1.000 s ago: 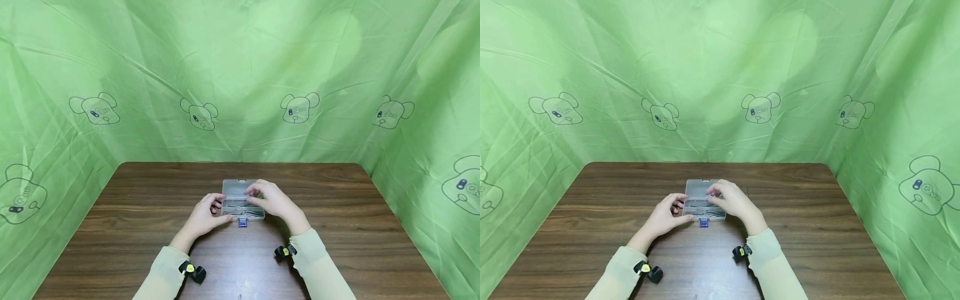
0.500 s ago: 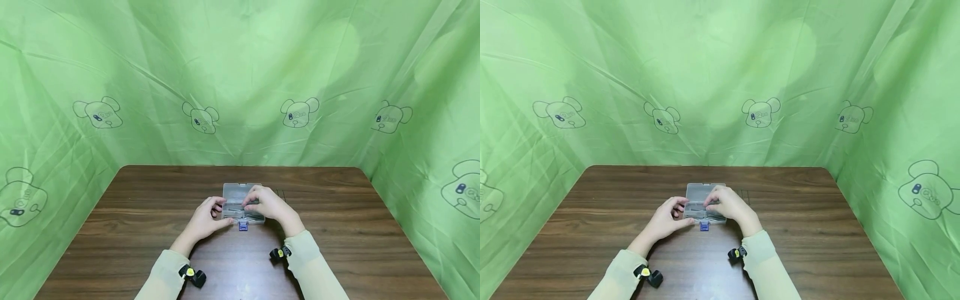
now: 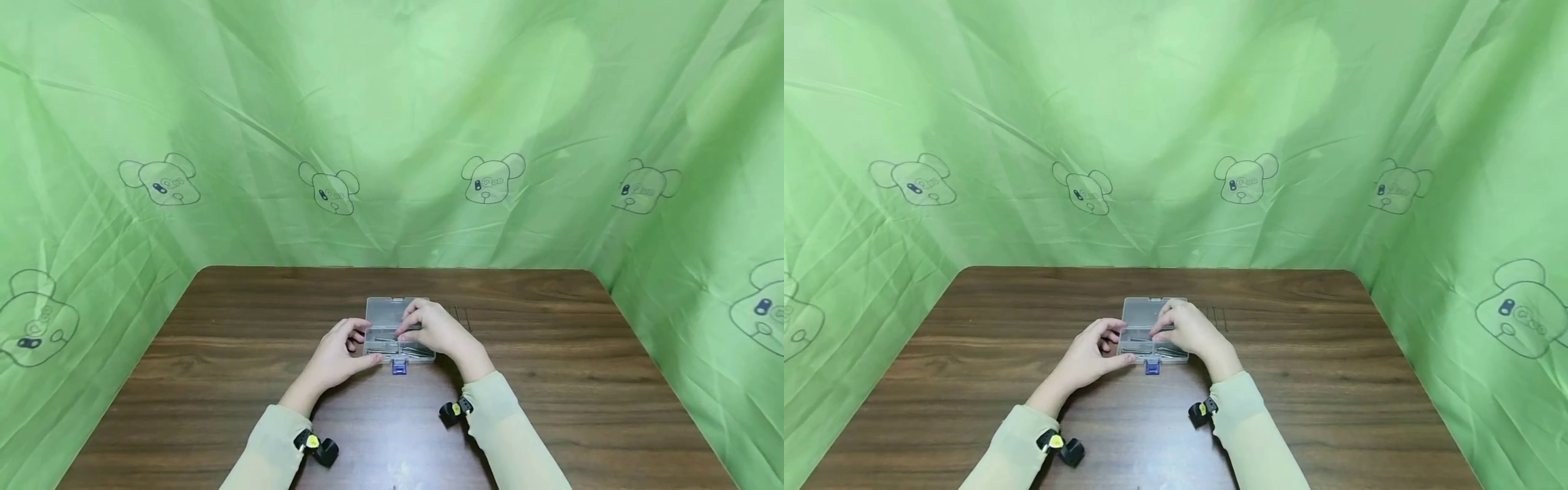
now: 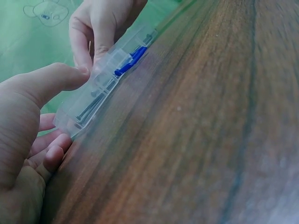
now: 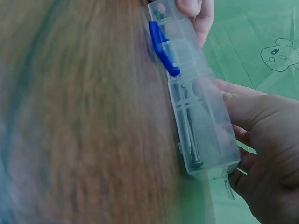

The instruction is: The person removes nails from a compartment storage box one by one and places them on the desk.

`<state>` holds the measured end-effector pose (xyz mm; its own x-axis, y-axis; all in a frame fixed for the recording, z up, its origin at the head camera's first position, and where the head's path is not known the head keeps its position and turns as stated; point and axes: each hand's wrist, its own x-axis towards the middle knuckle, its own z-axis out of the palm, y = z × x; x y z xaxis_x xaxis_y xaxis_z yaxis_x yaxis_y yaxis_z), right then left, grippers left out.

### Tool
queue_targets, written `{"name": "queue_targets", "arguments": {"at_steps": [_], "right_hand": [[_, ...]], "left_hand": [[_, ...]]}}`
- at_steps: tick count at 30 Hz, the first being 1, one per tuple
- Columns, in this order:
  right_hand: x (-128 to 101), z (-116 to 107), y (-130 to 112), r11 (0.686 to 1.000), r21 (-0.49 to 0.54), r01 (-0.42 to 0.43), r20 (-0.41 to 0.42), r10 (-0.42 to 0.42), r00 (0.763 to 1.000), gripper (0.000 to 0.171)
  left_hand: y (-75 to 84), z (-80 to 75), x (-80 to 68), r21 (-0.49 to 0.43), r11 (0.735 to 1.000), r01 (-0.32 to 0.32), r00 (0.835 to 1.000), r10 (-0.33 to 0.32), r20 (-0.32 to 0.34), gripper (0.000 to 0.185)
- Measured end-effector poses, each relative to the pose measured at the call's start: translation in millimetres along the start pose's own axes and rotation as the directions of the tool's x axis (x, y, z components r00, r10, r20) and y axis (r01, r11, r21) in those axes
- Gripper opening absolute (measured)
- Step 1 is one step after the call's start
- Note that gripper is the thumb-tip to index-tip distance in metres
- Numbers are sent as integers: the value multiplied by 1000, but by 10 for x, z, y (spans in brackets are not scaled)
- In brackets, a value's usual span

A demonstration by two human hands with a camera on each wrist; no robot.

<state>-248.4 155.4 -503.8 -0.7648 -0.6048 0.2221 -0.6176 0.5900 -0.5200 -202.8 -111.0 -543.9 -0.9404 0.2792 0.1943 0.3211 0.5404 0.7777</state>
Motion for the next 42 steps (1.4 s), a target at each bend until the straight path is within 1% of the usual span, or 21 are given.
{"name": "queue_targets", "arguments": {"at_steps": [11, 18, 21, 26, 32, 35, 42], "right_hand": [[-15, 0, 55, 999, -49, 5, 18, -4, 1000, 8], [-12, -20, 56, 993, -100, 67, 47, -62, 997, 5], [-14, -26, 60, 992, -103, 79, 61, -73, 995, 5], [-27, -38, 58, 994, -84, 64, 74, -58, 996, 7], [-41, -83, 29, 998, -48, 51, 68, -47, 997, 4], [-39, -109, 9, 999, -24, 41, 57, -40, 998, 6], [-30, -193, -21, 1000, 15, 25, 5, -25, 1000, 5]], "left_hand": [[-14, -4, 6, -6, 1000, -6, 1000, 6, 3, 66], [-11, -12, 13, -8, 1000, -14, 1000, 14, 1, 66], [-5, -19, 11, -11, 1000, -12, 1000, 12, 2, 67], [1, -14, 16, -4, 1000, -3, 1000, 3, 4, 67], [-9, 6, 29, -2, 1000, -24, 1000, 24, -6, 67], [-10, 10, 32, -9, 1000, -30, 1000, 29, -9, 66], [1, -9, 20, -18, 1000, -15, 1000, 15, 1, 69]]}}
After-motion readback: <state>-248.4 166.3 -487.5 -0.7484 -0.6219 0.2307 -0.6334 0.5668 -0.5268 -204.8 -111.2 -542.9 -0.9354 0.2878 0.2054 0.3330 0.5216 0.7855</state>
